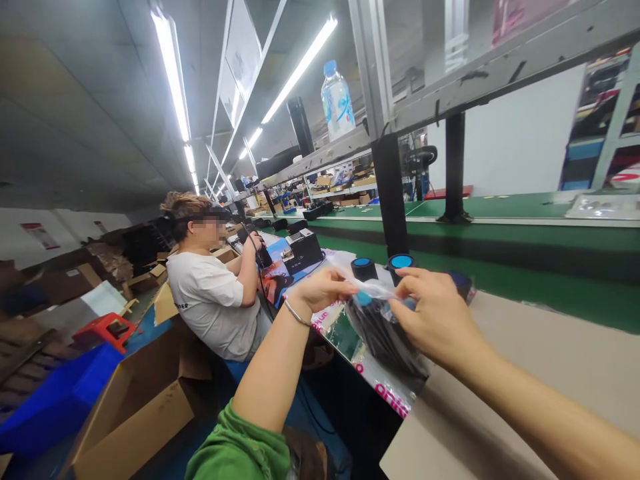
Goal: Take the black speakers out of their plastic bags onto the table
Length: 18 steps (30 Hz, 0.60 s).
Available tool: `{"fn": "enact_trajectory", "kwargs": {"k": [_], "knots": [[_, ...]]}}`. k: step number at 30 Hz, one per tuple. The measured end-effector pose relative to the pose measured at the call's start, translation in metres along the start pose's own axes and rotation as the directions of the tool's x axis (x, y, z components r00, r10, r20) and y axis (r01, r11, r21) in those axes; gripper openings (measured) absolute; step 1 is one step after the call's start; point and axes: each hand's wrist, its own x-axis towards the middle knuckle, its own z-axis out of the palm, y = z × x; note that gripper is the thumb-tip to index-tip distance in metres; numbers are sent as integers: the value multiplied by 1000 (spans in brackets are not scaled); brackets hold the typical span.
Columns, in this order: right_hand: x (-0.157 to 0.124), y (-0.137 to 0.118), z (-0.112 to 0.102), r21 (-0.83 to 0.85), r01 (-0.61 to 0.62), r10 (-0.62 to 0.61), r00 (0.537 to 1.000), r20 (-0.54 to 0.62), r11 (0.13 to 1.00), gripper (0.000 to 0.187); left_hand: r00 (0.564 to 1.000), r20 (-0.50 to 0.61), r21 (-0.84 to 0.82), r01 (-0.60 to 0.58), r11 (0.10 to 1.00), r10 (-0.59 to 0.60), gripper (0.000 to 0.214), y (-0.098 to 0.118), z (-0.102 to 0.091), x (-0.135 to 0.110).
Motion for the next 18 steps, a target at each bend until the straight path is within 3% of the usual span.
{"fn": "enact_trajectory", "kwargs": {"k": [5, 9, 13, 15, 18], "knots": [[-5, 22, -11, 185, -224, 188, 963, 193, 957, 87, 994, -97, -199, -67, 978, 48, 51, -17, -11, -7], [0, 30, -29, 57, -191, 169, 949, 266, 980, 85, 985, -147, -246, -125, 961, 91, 51, -19, 1, -9], [7, 23, -55, -136, -30, 76, 935, 347, 990, 65, 974, -186, -219, -171, 961, 131, 49, -14, 14, -9], [6, 26, -64, -133, 118, -55, 913, 404, 984, 73, 952, -246, -193, -231, 953, 181, 52, -14, 16, -9], [-4, 39, -66, -161, 391, -320, 883, 343, 906, 67, 900, -333, -101, -331, 938, 281, 52, -19, 15, -8]]}}
